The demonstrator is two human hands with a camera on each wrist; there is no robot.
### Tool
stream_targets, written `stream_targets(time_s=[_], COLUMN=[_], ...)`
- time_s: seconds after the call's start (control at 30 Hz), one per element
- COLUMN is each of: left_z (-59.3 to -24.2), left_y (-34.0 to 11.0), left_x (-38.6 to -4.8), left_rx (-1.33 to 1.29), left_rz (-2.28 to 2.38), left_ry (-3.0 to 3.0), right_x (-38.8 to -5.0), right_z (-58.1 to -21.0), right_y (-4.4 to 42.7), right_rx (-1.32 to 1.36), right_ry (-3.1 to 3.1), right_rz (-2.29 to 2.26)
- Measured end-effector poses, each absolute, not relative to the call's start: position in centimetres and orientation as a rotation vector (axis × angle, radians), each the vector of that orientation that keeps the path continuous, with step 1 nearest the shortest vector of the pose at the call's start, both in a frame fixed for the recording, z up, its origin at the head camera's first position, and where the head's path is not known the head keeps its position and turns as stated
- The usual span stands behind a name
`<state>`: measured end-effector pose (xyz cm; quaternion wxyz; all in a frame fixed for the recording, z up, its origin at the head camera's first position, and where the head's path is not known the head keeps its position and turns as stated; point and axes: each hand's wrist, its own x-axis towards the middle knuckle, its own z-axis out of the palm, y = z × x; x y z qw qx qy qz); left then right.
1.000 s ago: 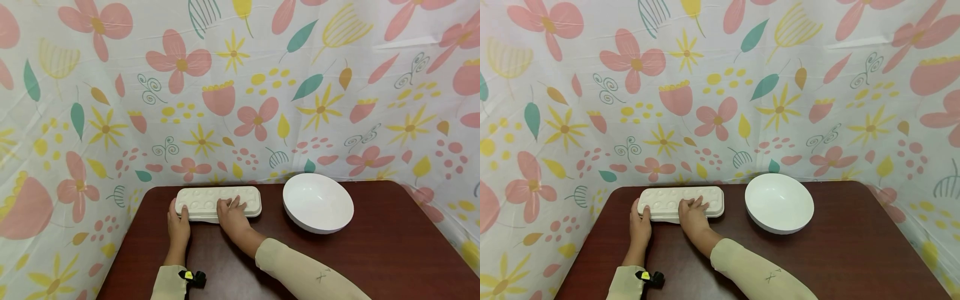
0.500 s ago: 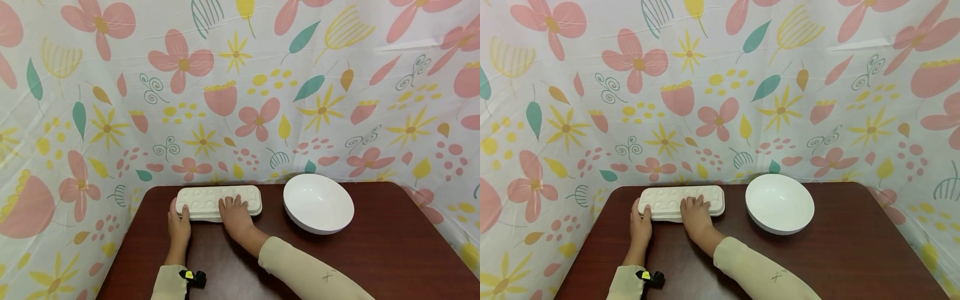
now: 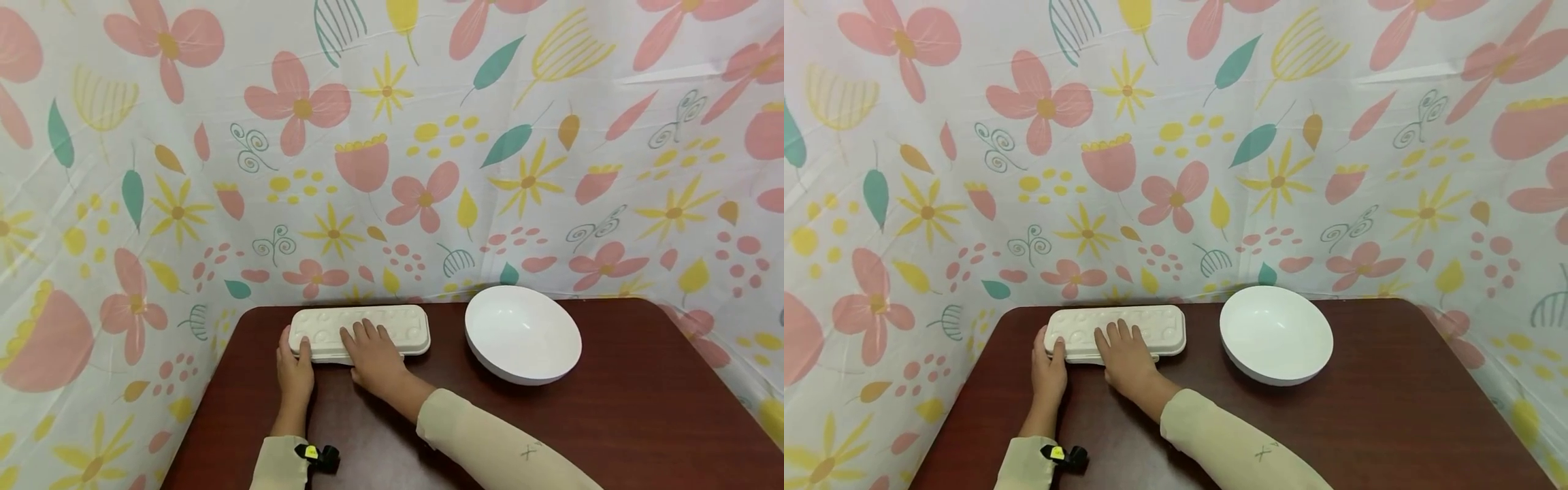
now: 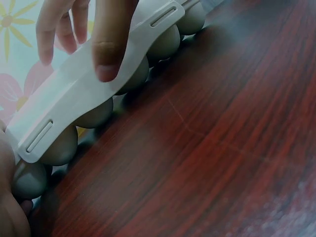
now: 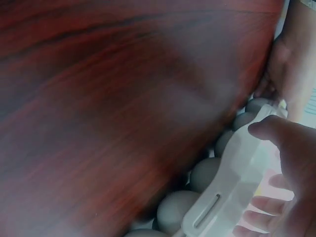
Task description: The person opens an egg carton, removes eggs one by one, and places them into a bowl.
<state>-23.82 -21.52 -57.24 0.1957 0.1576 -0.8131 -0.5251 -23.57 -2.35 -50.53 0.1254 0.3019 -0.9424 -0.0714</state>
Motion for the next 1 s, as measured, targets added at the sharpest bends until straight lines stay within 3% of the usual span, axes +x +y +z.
stream_targets(time_s=[0.3, 1.0], left_z=[-57.6, -57.1], left_y=[-21.8, -21.5], left_x=[-23.5, -23.8], left_rx=[0.466, 0.454], left_rz=[-1.482, -1.462], left_ry=[-2.275, -2.294], right_x=[-23.1, -23.4], right_z=[-50.8, -51.8], right_y=[-4.0, -6.5], right_rx=[0.954, 0.795], right_ry=[-2.770, -2.675], right_rz=[-0.236, -0.689])
